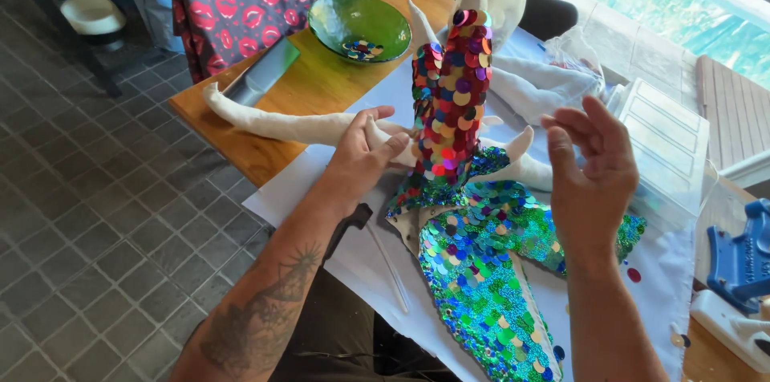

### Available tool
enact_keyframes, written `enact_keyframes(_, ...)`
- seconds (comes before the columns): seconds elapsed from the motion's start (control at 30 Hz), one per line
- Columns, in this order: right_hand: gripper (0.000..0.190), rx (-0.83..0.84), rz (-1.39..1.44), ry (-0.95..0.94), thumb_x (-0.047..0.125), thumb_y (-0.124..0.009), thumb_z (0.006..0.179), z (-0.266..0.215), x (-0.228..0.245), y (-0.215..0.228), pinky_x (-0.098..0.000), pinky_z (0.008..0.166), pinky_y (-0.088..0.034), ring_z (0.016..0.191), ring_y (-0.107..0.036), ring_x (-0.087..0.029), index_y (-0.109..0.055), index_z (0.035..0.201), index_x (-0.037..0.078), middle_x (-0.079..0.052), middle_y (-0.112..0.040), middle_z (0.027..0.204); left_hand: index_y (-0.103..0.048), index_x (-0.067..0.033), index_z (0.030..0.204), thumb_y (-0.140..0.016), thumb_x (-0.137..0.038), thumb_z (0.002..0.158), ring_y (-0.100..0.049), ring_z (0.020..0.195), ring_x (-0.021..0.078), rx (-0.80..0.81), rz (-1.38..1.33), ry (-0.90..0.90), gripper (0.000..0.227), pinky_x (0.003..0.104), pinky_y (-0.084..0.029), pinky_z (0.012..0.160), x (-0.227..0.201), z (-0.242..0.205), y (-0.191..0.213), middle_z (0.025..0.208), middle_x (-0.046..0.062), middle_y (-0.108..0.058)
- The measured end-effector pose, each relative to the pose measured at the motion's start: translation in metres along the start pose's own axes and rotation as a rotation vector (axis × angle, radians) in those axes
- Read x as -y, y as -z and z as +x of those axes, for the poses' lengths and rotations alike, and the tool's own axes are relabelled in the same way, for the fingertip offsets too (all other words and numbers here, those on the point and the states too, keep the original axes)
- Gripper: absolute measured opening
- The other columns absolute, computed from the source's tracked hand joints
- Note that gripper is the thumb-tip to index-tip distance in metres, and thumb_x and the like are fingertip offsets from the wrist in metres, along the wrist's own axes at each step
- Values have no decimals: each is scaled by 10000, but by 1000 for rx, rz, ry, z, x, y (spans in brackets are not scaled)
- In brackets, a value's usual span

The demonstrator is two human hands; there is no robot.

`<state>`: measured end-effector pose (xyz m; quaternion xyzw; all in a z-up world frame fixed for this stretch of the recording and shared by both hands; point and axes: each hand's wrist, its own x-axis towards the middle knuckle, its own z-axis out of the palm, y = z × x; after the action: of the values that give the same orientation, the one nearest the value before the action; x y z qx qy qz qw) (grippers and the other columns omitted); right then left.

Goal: Decorating a stuffed craft object by gluing sequins onto it using a hot glue gun

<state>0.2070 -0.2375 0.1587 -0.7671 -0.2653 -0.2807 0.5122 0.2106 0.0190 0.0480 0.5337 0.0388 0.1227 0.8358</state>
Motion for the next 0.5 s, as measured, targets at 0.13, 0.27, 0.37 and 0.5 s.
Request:
enact_keyframes(0.13,555,-89,-251,-109,105,-807,1015,-12,-43,5,-357,903,-461,1123,-634,-267,-521,1480,2,-181,-628,1239,-466,15,1435,-853,-113,837,-752,845,242,55,1,-22,724,355,-697,707,-18,-10,-8,997,203,-705)
enact_keyframes(0.27,819,100,244,-574,231,-765,946,-19,-29,-4,-431,899,-483,1120,-628,-338,-328,1572,-63,-309,-619,1261,-437,47,1433,-914,-99,758,-771,797,304,65,-21,6,839,388,-703,652,-33,-17,-15,979,230,-712)
enact_keyframes(0.37,635,195,440,-626,110,-704,935,-24,-41,-4,-383,801,-538,973,-721,-379,-458,1493,-66,-289,-699,1105,-460,36,1422,-933,-108,730,-774,766,294,76,7,11,851,381,-708,633,-32,-7,-16,969,215,-719)
enact_keyframes(0.5,384,113,583,-622,9,-716,915,-36,-54,-3,-334,721,-575,889,-760,-349,-598,1267,-93,-233,-737,1014,-469,7,1422,-921,-95,741,-775,773,293,105,52,34,823,394,-704,661,-35,2,-15,982,222,-731)
